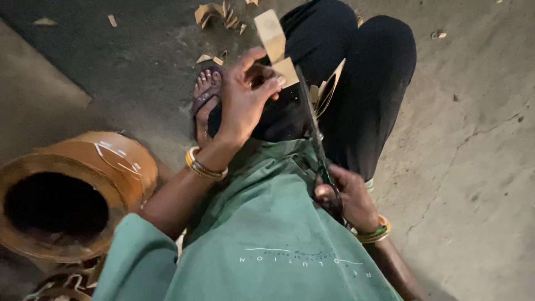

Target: The person sits on the floor and uses scissors to cut a folded piece of cardboard into smaller strips. The person repeatedly folds and cuts the material, producing small offcuts that accumulate on the floor.

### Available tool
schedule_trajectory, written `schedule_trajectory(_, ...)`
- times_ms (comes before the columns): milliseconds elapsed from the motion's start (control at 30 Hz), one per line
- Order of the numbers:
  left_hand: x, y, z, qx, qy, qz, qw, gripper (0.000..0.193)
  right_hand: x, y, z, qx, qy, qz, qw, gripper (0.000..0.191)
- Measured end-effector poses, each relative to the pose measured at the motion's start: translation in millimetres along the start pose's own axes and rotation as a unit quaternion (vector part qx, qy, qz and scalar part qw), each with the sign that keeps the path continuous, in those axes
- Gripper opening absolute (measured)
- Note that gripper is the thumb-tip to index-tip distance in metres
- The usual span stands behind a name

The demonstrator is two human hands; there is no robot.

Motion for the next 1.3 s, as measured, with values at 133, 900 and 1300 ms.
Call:
schedule_trajectory(133, 2.7, 10.4, 6.9, -0.005, 0.031, 0.015, 0.999, 0.047, 4.9, -2.6, -6.2, 0.001, 0.014, 0.089, 0.996, 0.047)
schedule_trajectory(900, -23.5, -4.8, -7.6, 0.046, 0.398, 0.089, 0.912, 0.019, -4.6, 20.6, -1.3, -0.014, -0.023, 0.073, 0.997, 0.029)
schedule_trajectory(1300, -54.8, -5.0, 2.0, 0.022, 0.398, 0.158, 0.904, 0.019, 32.3, 48.4, 20.0, 0.059, -0.056, 0.142, 0.987, 0.057)
Point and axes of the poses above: each hand's wrist, its own y-axis towards the middle knuckle, its own x-axis out of the back of the hand, z = x × y, the point moved 5 cm from there along y, towards the middle knuckle, and after that the axes turned 6 degrees about -x, right-handed, at the moved point
